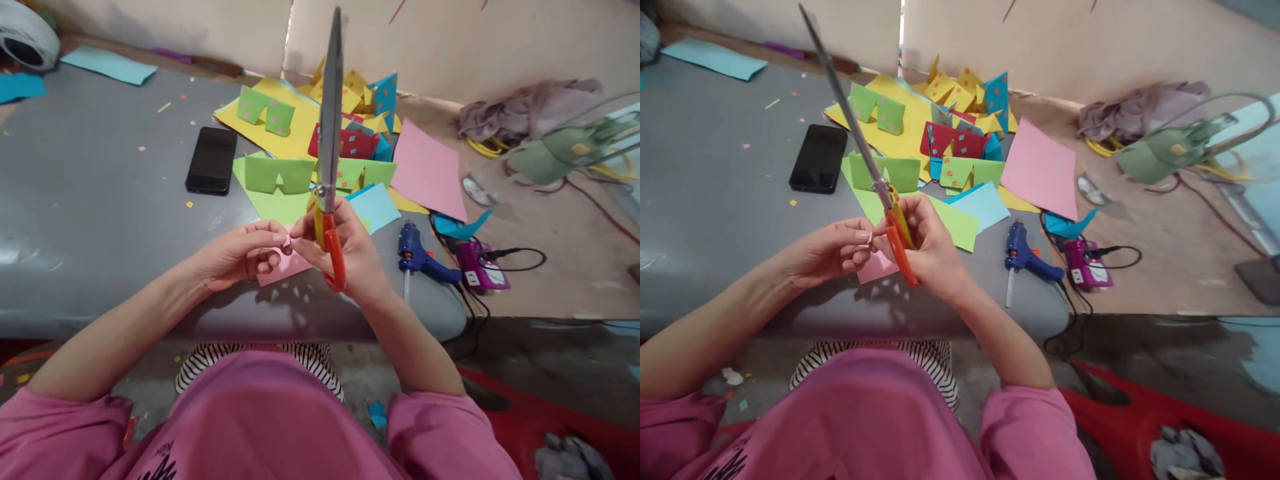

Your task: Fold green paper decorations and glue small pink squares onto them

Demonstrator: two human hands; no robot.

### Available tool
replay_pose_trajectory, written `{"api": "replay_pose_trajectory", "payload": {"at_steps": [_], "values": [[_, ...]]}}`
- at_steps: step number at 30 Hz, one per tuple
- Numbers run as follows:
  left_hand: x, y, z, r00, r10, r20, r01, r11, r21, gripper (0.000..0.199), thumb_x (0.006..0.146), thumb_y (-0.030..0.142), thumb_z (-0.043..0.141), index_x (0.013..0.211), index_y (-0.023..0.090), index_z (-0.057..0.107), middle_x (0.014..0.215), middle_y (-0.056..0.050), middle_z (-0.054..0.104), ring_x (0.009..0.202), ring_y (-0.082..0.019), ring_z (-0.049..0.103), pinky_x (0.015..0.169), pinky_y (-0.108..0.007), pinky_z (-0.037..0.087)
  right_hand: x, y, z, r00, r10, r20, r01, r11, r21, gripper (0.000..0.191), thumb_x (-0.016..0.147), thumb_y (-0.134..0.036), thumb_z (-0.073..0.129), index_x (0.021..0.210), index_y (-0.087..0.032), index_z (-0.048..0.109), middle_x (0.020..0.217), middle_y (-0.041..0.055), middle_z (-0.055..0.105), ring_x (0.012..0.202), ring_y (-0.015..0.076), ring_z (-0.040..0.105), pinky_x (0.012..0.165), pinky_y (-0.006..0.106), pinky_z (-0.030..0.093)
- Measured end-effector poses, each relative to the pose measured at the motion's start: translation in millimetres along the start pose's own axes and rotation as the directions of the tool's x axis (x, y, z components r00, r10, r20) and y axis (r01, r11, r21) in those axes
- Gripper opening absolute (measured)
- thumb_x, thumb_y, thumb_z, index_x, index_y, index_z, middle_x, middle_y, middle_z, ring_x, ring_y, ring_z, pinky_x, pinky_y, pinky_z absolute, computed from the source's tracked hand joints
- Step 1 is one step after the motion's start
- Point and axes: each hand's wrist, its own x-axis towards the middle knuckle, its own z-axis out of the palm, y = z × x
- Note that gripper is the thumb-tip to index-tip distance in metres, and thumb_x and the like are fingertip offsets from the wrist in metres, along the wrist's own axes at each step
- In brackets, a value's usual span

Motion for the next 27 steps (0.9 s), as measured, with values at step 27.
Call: {"api": "replay_pose_trajectory", "payload": {"at_steps": [27], "values": [[-0.3,0.1,-0.6,1.000,-0.002,-0.003,0.003,0.999,0.034,0.019,0.075,0.030,0.082,0.073,0.014,0.072,0.063,0.000,0.062,0.042,-0.001,0.045,0.038,-0.010,0.037,-1.6,6.4,6.9,0.999,0.019,-0.043,-0.021,0.998,-0.052,0.047,0.077,-0.049,0.080,0.093,-0.026,0.041,0.087,-0.0039,0.060,0.076,0.0127,0.064,0.074,0.032,0.056]]}}
